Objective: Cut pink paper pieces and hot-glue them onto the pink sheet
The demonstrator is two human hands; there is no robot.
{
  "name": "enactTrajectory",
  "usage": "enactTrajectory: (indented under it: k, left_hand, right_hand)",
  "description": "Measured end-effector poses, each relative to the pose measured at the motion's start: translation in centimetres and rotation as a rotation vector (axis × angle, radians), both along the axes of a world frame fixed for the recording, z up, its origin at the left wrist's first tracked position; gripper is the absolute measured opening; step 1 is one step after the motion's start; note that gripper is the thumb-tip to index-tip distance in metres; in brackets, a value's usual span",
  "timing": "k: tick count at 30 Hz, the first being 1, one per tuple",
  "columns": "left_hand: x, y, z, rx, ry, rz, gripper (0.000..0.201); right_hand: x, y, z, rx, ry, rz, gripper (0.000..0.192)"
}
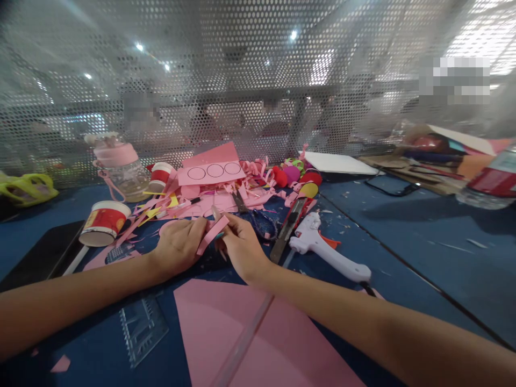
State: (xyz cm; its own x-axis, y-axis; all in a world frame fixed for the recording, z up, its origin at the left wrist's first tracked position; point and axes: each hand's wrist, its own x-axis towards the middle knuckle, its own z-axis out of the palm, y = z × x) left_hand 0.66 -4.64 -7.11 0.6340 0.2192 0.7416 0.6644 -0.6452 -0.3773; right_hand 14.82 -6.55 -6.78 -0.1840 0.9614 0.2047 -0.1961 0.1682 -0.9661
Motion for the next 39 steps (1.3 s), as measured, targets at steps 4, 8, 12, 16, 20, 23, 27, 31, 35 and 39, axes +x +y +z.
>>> enactTrajectory:
  k: [4,8,12,16,20,23,27,31,35,39]
  left_hand:
    - [-0.25,-0.04,-0.21,-0.186,-0.061,-0.051,0.023]
    - [-0.21,-0.24,-0.43,-0.549,-0.169,-0.124,0.029]
    - [0.05,-0.34,-0.4,-0.718,-0.295,-0.247,0.033]
    - [0.04,-0.32,-0.19,-0.894,-0.336,-0.348,0.034]
    - [-0.03,-0.23,-0.15,-0.99,-0.37,-0.376,0.029]
    - [-0.02,-0.1,-0.25,-1.029,-0.386,-0.39,0.03]
    - [-0.08,-0.02,-0.29,-1.007,-0.351,-0.433,0.031]
    - [-0.16,-0.05,-0.21,-0.997,-0.319,-0.452,0.03]
    - [-0.19,0.0,-0.24,-0.984,-0.294,-0.475,0.026]
    - [-0.2,0.25,-0.26,-0.926,-0.24,-0.427,0.025]
  right_hand:
    - [0.11,-0.1,-0.04,0.058,-0.051,0.005,0.029]
    - [0.23,-0.12,-0.21,0.108,-0.126,-0.012,0.026]
    - [0.15,-0.16,-0.38,0.066,-0.048,-0.019,0.027]
    - [0.05,-0.14,-0.22,-0.023,0.037,-0.047,0.03]
    - [0.02,0.01,0.18,-0.131,0.097,-0.044,0.031]
    - [0.01,0.09,0.3,-0.201,0.175,0.003,0.03]
    - [0.07,0.09,0.21,-0.286,0.253,0.084,0.031]
    - [0.16,0.06,0.18,-0.335,0.257,0.157,0.029]
    - [0.24,0.17,0.28,-0.371,0.239,0.188,0.025]
    - [0.37,0.48,0.14,-0.378,0.238,0.218,0.023]
